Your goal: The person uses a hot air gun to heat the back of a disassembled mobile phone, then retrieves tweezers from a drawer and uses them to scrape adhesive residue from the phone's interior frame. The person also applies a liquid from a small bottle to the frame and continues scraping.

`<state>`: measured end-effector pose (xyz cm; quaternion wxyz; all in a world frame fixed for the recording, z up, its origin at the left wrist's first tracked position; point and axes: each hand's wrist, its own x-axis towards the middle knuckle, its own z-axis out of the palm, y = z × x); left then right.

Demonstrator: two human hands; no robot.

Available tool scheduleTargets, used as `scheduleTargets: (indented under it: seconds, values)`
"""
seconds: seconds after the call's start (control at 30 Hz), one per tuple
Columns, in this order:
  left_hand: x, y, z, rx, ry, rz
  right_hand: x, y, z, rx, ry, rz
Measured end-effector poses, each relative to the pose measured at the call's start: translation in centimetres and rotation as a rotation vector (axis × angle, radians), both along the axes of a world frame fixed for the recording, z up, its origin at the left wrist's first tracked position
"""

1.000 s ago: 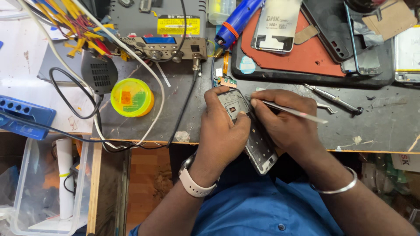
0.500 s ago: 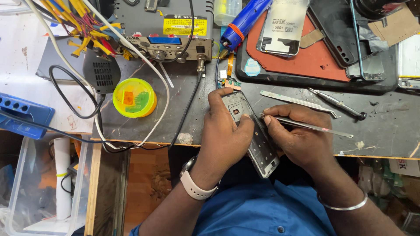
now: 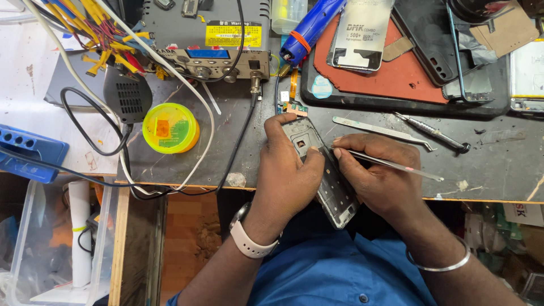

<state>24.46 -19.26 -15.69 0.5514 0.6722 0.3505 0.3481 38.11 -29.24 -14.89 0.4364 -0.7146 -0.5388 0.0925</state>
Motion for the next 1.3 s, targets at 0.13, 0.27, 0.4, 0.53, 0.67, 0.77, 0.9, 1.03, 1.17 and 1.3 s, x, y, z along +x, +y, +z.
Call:
scheduleTargets:
  seconds: [0.13,0.27,0.4,0.53,0.67,0.77,0.9,1.03,1.17,1.3]
  values:
    - [-0.1,0.0,0.0,-0.047,0.054,-0.003,-0.2,0.4,0.1,0.009,-0.017,0.03]
    - [-0.3,-0.2,0.1,0.012,0.071,-0.062,-0.3,1.0,0.1,0.117,-0.161,0.081]
    - [-0.6,0.0,0.3,0.042,0.099,-0.024,-0.2,1.3,0.2,-0.016,0.087,-0.036]
    - [-1.0,0.6,0.6,-0.061,0.067,-0.05,-0.1,1.1,0.2,-0.156,0.119,-0.108]
    - [-1.2,1.3,0.6,-0.013,0.117,-0.07,0.0,0.7,0.1,-0.126,0.162,-0.071]
    - [-1.3,1.5,0.7,-0.102,0.137,-0.114,0.0,0.5,-0.1,-0.167,0.216,-0.096]
    - [-1.1,1.3,0.7,-0.057,0.127,-0.1,0.1,0.4,-0.3,-0.145,0.079,-0.063]
    - [-1.1,1.0,0.8,-0.069,0.138,-0.101,0.1,0.2,-0.3,-0.141,0.065,-0.053]
    - [-1.1,0.8,0.9,-0.037,0.11,-0.092,0.1,0.0,-0.3,-0.129,0.092,-0.061]
    - [-1.0,0.8,0.9,-0.064,0.133,-0.096,0.0,0.0,-0.3,-0.126,0.098,-0.063]
